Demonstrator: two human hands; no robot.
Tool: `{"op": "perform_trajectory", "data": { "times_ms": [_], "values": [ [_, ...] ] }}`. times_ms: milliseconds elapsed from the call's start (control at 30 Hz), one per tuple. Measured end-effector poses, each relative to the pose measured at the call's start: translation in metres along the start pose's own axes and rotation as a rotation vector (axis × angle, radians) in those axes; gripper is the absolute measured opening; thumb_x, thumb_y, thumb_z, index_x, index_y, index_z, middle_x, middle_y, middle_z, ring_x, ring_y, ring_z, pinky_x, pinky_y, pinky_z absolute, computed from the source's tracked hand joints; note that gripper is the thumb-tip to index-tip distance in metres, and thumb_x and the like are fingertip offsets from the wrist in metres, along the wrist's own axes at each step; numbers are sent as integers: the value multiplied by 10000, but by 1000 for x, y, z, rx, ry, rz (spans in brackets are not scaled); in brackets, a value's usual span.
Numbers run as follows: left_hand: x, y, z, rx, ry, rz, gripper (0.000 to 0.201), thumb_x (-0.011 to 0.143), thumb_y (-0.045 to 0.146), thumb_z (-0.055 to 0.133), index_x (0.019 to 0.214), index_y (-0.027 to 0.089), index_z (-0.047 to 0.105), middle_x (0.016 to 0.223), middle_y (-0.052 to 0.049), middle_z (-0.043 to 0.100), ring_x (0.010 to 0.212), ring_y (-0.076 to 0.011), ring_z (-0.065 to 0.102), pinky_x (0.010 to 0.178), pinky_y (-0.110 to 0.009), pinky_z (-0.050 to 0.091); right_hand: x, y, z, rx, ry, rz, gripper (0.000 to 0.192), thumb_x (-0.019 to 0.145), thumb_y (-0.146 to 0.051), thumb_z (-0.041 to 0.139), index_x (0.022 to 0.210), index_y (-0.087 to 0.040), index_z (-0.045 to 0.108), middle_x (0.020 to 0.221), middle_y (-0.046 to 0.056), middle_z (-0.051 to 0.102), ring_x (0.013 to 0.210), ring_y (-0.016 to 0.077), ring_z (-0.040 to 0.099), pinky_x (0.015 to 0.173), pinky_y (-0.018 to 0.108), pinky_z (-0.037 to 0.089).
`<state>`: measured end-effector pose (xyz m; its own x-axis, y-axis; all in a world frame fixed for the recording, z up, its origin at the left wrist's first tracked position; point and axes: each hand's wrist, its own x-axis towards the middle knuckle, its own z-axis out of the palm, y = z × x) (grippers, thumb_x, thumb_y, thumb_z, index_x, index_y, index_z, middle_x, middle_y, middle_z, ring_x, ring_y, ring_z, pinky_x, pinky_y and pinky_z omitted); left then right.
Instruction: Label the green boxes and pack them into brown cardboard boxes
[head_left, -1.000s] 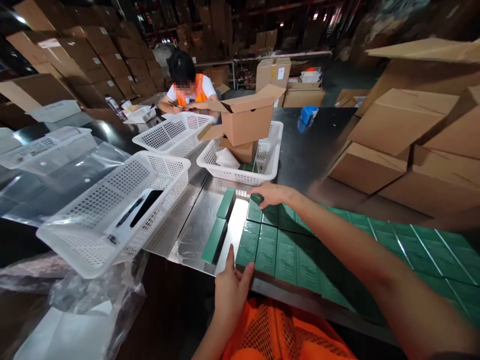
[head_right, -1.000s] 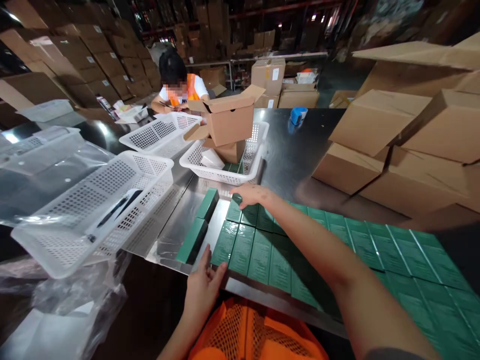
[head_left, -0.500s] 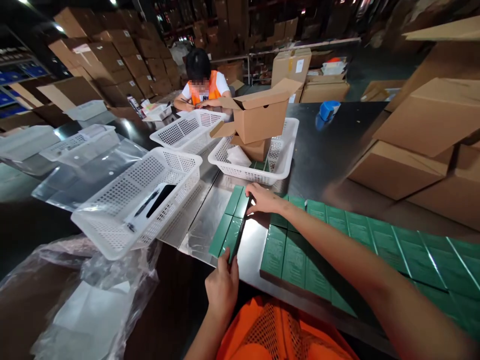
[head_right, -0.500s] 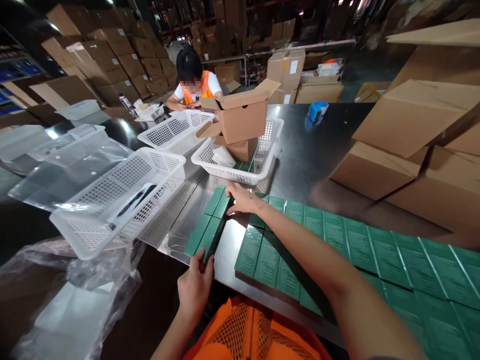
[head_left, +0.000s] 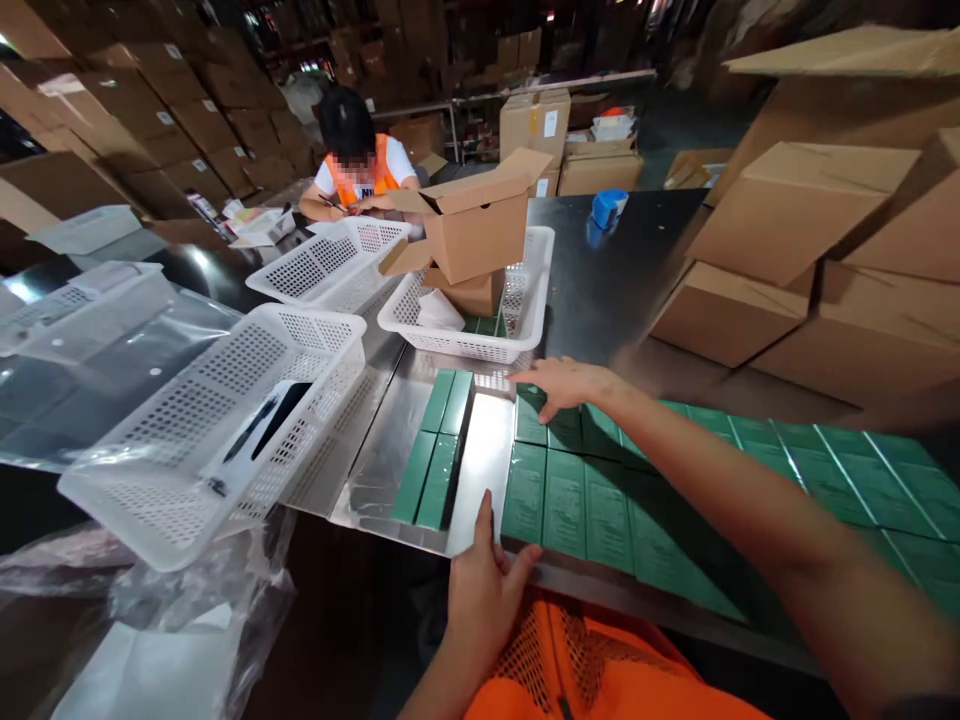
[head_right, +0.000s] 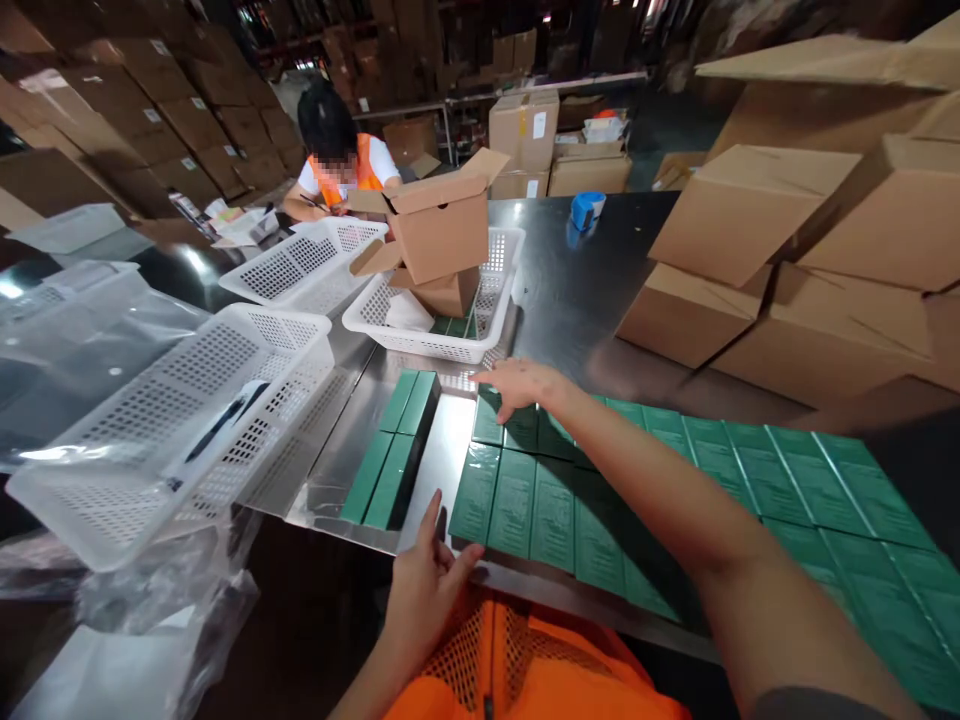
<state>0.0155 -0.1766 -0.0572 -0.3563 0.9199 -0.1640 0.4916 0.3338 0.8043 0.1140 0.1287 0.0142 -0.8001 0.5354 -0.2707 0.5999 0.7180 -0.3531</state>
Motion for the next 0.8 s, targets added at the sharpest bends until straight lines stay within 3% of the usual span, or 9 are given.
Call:
{"op": "perform_trajectory", "data": {
  "times_ms": [67, 133, 267, 367, 533, 633, 733, 767, 800],
  "values": [
    [6, 8, 6, -88, -46, -59, 664, 908, 473, 570, 1443, 90, 484, 561, 21, 640, 542, -181, 641, 537, -263, 461, -3, 1, 0, -6, -16, 12, 714, 510, -234, 924, 1173, -300, 666, 999, 62, 639, 1002, 364, 615, 882, 464, 458],
    [8, 8, 7, -94, 8, -50, 580, 907, 462, 570, 1367, 108, 579, 593, -7, 680, 565, -190, 665, 562, -270, 489, -4, -4, 1, 9, 1, -6, 642, 524, -227, 918, 1112, -295, 666, 976, 44, 616, 965, 326, 612, 862, 420, 457],
    [0, -6, 0, 197, 320, 159, 434, 969, 406, 489, 1253, 141, 683, 773, -89, 764, 638, -194, 700, 610, -274, 511, 2, -20, 9, 98, 122, -93, 571, 645, -279, 857, 1125, -242, 551, 1119, 63, 555, 997, 257, 571, 840, 327, 451],
    [-1, -18, -3, 448, 453, 210, 386, 1006, 350, 451, 1234, 159, 697, 777, -86, 768, 604, -182, 688, 594, -276, 495, 15, -32, 24, 165, 196, -143, 532, 681, -337, 833, 1075, -215, 497, 1143, 72, 533, 1002, 235, 547, 844, 310, 446],
    [-6, -17, -11, 552, 458, 205, 380, 997, 341, 493, 1280, 142, 652, 704, -34, 747, 534, -162, 666, 544, -265, 469, 29, -44, 43, 218, 193, -153, 598, 615, -358, 867, 1045, -204, 481, 1086, 74, 557, 918, 242, 579, 770, 327, 471],
    [-8, -10, -58, 572, 583, 241, 406, 955, 433, 549, 1227, 159, 672, 613, -8, 685, 519, -165, 637, 536, -266, 458, 17, -44, 39, 233, 201, -164, 683, 611, -358, 866, 1143, -212, 462, 1226, 108, 544, 1063, 287, 580, 877, 374, 474],
    [17, -14, -153, 697, 920, 129, 464, 965, 468, 467, 1214, 131, 668, 836, -109, 730, 747, -265, 691, 680, -361, 530, -10, -36, 30, 244, 226, -179, 754, 656, -379, 837, 1275, -236, 431, 1400, 119, 478, 1248, 329, 508, 1014, 421, 424],
    [34, -18, -189, 738, 966, 51, 517, 970, 490, 425, 1293, 138, 622, 1006, -148, 729, 904, -314, 692, 812, -437, 538, -21, -32, 26, 242, 236, -173, 757, 684, -397, 816, 1311, -238, 422, 1418, 121, 475, 1275, 339, 493, 1039, 436, 409],
    [53, -23, -223, 783, 908, -3, 568, 968, 509, 392, 1354, 132, 568, 1164, -180, 695, 1112, -373, 632, 946, -524, 492, -32, -27, 24, 235, 249, -163, 749, 716, -418, 791, 1338, -237, 415, 1423, 124, 481, 1288, 347, 487, 1056, 452, 397]
  ]
}}
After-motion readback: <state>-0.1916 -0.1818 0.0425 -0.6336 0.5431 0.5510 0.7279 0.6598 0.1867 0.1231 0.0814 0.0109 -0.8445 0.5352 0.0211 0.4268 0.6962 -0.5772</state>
